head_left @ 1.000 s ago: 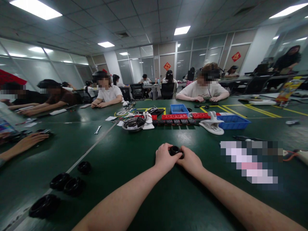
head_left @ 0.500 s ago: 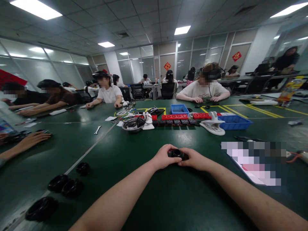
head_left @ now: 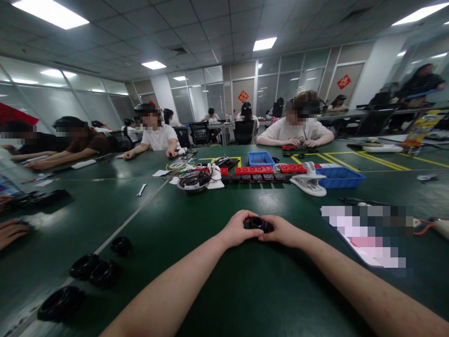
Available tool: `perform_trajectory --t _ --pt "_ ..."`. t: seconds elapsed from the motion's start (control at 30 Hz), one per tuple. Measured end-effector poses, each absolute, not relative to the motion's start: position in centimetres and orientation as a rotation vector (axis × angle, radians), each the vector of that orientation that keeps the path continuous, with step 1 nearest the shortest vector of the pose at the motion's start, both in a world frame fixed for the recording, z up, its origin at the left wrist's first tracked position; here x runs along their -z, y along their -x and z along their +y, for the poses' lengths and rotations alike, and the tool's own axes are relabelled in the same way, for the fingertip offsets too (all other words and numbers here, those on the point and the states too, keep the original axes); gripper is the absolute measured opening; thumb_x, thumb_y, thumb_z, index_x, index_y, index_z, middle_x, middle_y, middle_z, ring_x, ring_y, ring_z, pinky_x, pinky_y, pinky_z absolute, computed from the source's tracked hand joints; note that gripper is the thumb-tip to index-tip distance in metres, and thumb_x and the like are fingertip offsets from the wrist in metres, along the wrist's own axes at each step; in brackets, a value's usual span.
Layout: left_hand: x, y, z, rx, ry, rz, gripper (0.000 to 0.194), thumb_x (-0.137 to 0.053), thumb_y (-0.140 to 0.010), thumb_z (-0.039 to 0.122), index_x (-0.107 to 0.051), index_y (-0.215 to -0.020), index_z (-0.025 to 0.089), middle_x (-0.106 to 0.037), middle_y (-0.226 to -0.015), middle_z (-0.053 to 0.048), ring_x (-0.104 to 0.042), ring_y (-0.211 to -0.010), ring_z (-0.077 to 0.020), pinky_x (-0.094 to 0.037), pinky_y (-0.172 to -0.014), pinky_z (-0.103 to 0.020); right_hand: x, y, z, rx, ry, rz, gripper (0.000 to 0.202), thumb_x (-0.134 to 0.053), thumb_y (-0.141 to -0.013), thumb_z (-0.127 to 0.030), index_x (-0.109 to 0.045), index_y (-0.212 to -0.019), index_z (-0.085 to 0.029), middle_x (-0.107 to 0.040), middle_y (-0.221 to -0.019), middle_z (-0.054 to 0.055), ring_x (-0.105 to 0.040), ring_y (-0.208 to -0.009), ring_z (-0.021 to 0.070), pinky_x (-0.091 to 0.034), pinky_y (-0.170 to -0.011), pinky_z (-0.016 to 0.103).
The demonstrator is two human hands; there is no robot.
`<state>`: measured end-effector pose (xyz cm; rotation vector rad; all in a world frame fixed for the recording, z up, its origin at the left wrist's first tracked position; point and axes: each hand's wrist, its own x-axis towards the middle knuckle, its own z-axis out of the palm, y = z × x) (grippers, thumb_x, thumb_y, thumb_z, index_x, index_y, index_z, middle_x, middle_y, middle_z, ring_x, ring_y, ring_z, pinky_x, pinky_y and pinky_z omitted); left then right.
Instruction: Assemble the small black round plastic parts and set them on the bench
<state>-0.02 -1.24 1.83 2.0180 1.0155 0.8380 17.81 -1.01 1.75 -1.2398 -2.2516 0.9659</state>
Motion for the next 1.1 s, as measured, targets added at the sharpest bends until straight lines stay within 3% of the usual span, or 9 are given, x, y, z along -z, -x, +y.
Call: perform_trajectory --t 0.5,0.83,0.97,1.1 --pt "-1.5 -0.2 -1.3 -0.858 -1.983 1.077 0.04 -0.066 -0.058 0.033 -0.053 -0.092 0.017 -0.05 -0.092 -0.004 -0.049 -0.082 -0.016 -0.039 -0.071 -0.027 -1.4 -17.7 -0.9 -0.873 1.305 -2.241 0.032 -0.064 -0.058 -0.033 -0.054 -0.084 -0.017 -0.056 -0.074 -0.001 -0.05 -0.066 0.0146 -0.034 -0.054 0.022" --pt "-1.1 -1.8 -2.6 -1.047 -2.002 1.468 0.035 -0.065 -0.058 0.036 -0.051 -0.084 0.017 -0.05 -0.085 -0.003 -0.048 -0.082 -0.0171 -0.038 -0.071 -0.029 -1.0 -15.9 -1.9 -0.489 1.635 -2.139 0.024 -0.059 -0.06 -0.036 -0.046 -0.071 -0.018 -0.053 -0.068 0.0 -0.047 -0.058 0.0125 -0.026 -0.046 0.02" --pt "-1.1 -2.0 -2.8 -1.068 -2.042 1.536 0.032 -0.065 -0.059 0.035 -0.051 -0.082 0.018 -0.051 -0.082 -0.003 -0.047 -0.083 -0.0179 -0.037 -0.073 -0.03 -0.9 -14.9 -2.6 -0.301 1.764 -2.069 0.018 -0.053 -0.064 -0.031 -0.044 -0.073 -0.018 -0.054 -0.072 0.002 -0.048 -0.059 0.0128 -0.025 -0.046 0.02" --pt "-1.0 -1.4 -2.2 -1.045 -2.055 1.424 0.034 -0.064 -0.059 0.036 -0.051 -0.084 0.018 -0.05 -0.085 -0.003 -0.047 -0.084 -0.0174 -0.037 -0.074 -0.029 -1.2 -15.1 -2.6 -0.369 1.686 -2.143 0.023 -0.055 -0.065 -0.033 -0.048 -0.08 -0.018 -0.056 -0.077 0.003 -0.051 -0.065 0.0148 -0.03 -0.05 0.022"
